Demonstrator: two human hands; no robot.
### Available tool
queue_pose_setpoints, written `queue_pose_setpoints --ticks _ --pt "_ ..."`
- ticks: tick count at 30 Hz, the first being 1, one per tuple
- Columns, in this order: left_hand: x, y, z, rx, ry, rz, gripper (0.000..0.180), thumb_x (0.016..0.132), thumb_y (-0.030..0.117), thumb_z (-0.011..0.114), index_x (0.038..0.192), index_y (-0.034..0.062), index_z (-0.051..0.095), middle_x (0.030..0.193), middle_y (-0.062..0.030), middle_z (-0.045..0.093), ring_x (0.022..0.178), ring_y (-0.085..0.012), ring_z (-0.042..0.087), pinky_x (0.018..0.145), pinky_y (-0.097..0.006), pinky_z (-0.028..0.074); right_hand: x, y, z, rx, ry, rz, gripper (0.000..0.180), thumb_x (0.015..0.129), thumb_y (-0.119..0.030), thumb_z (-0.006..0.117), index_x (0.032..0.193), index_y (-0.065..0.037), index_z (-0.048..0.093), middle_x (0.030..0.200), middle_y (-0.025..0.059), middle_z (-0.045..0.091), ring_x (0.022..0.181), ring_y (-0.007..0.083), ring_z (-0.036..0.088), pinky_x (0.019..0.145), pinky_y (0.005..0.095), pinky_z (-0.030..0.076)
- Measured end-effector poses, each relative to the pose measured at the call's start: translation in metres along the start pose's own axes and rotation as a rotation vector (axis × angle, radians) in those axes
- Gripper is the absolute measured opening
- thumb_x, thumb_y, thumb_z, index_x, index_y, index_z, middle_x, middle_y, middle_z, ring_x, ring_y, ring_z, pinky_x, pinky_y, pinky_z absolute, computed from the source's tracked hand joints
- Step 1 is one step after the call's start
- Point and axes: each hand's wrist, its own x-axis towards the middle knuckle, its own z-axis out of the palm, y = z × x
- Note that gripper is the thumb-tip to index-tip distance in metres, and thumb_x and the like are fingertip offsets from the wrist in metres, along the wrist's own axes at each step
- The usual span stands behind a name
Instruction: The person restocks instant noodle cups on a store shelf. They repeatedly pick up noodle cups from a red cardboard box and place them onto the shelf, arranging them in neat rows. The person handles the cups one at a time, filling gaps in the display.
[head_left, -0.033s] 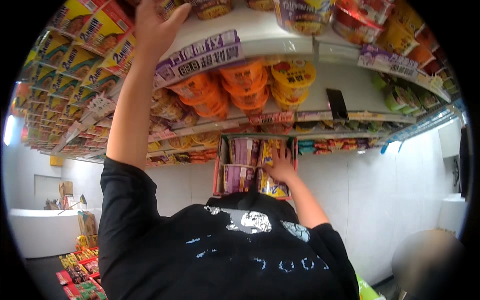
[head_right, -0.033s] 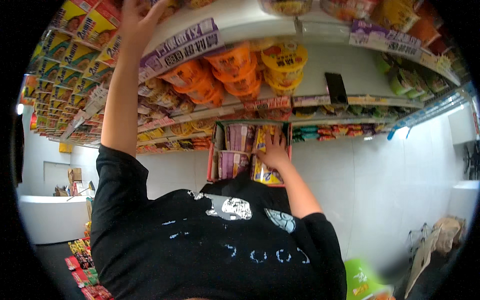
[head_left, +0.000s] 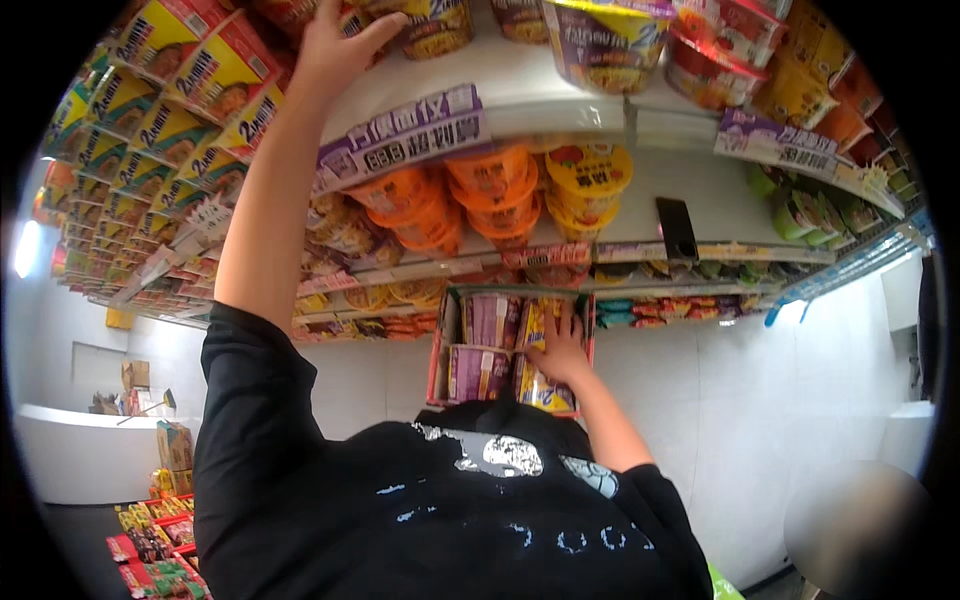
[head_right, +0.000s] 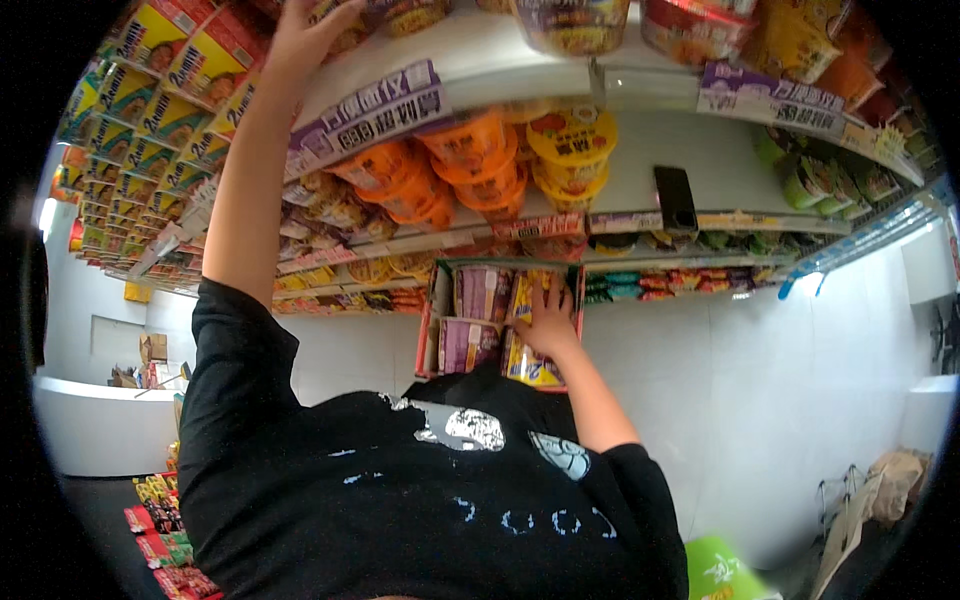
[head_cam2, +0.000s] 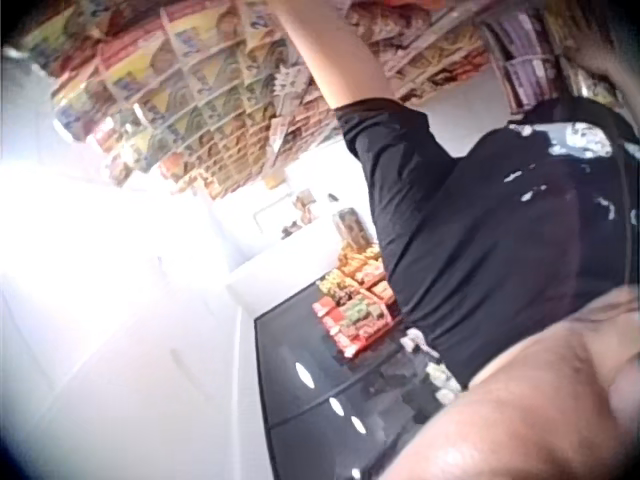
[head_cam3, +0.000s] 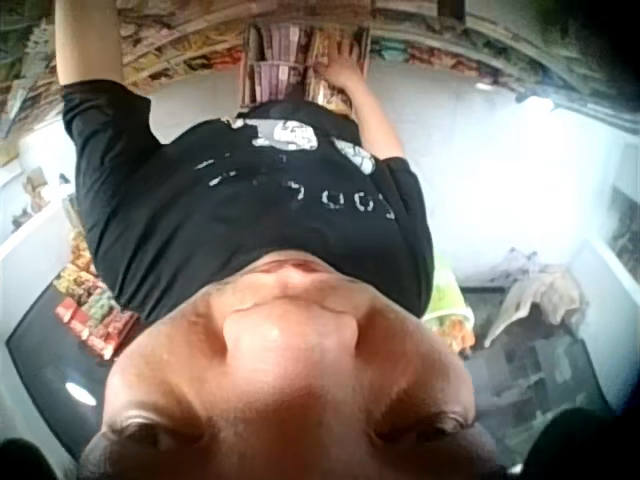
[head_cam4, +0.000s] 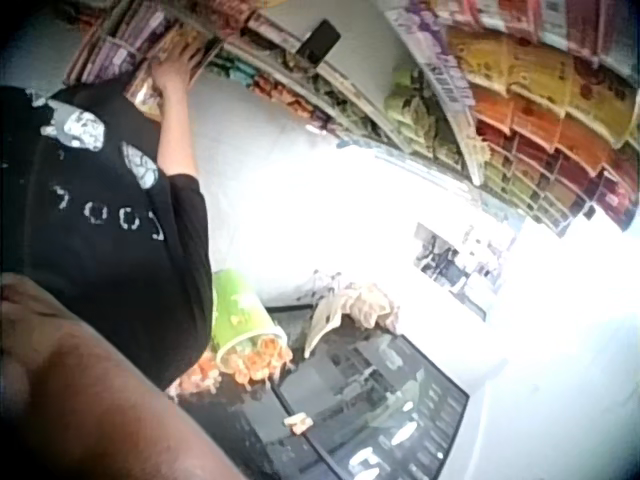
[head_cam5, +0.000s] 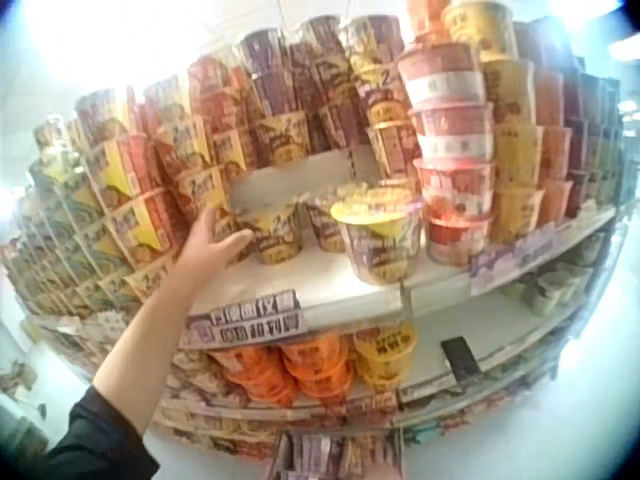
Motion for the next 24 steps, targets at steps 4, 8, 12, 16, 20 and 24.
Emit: queue_pose_setpoints --ticks 4,8,12,16,20,24 --pt "0.052 -0.037 0.025 0.239 -0.119 -0.112 0.097 0.076 0.047 0.086 0.146 -0.0039 0.042 0.113 -0.0165 0.07 0.084 -0.0206 0.071 0.072 -0.031 0.056 0.0 0.003 0.007 -0.023 0.016 -0.019 0.1 0.09 -0.056 0.064 0.163 -0.009 0.013 0.167 0.0274 -0.001 0.148 0.0602 0.008 0.12 0.0598 0.022" --pt "0.071 -0.065 0.044 0.388 -0.049 0.088 0.105 0.074 0.055 0.084 0.149 -0.0044 0.041 0.13 -0.0237 0.064 0.098 -0.0262 0.072 0.081 -0.036 0.058 -0.007 -0.002 0.005 0.008 0.036 -0.061 0.099 0.09 -0.054 0.064 0.162 -0.006 0.015 0.166 0.0305 0.002 0.147 0.0614 0.008 0.12 0.0613 0.02" --pt "0.057 -0.033 0.065 0.567 -0.006 -0.111 0.089 0.076 0.059 0.08 0.138 -0.0004 0.057 0.134 -0.025 0.062 0.125 -0.0343 0.061 0.105 -0.044 0.048 -0.007 0.004 0.007 0.01 0.062 -0.072 0.099 0.089 -0.053 0.066 0.161 -0.003 0.017 0.165 0.0315 0.0 0.147 0.0612 0.009 0.121 0.0593 0.02" --pt "0.042 -0.015 0.064 0.512 0.01 -0.114 0.072 0.083 0.051 0.078 0.131 -0.0003 0.062 0.113 -0.0195 0.072 0.108 -0.0329 0.07 0.096 -0.042 0.052 -0.01 0.003 0.005 0.007 0.069 -0.083 0.098 0.089 -0.051 0.066 0.16 -0.004 0.019 0.166 0.0305 0.001 0.146 0.0625 0.011 0.119 0.0609 0.024" --pt "0.011 0.037 0.054 0.274 0.032 -0.234 0.056 0.086 0.031 0.08 0.128 -0.0018 0.063 0.1 -0.0137 0.074 0.08 -0.0212 0.075 0.078 -0.03 0.056 -0.011 0.006 0.008 0.003 0.094 -0.092 0.098 0.088 -0.051 0.067 0.16 -0.004 0.02 0.165 0.0307 0.003 0.144 0.063 0.013 0.118 0.0632 0.025" --pt "-0.018 0.055 0.024 0.019 0.198 -0.106 0.045 0.088 0.016 0.08 0.125 -0.0041 0.063 0.098 -0.0097 0.073 0.079 -0.0122 0.072 0.072 -0.024 0.055 -0.016 0.005 0.006 0.006 0.046 -0.123 0.096 0.091 -0.05 0.063 0.16 0.0 0.018 0.163 0.0352 0.003 0.144 0.065 0.009 0.119 0.0639 0.018"
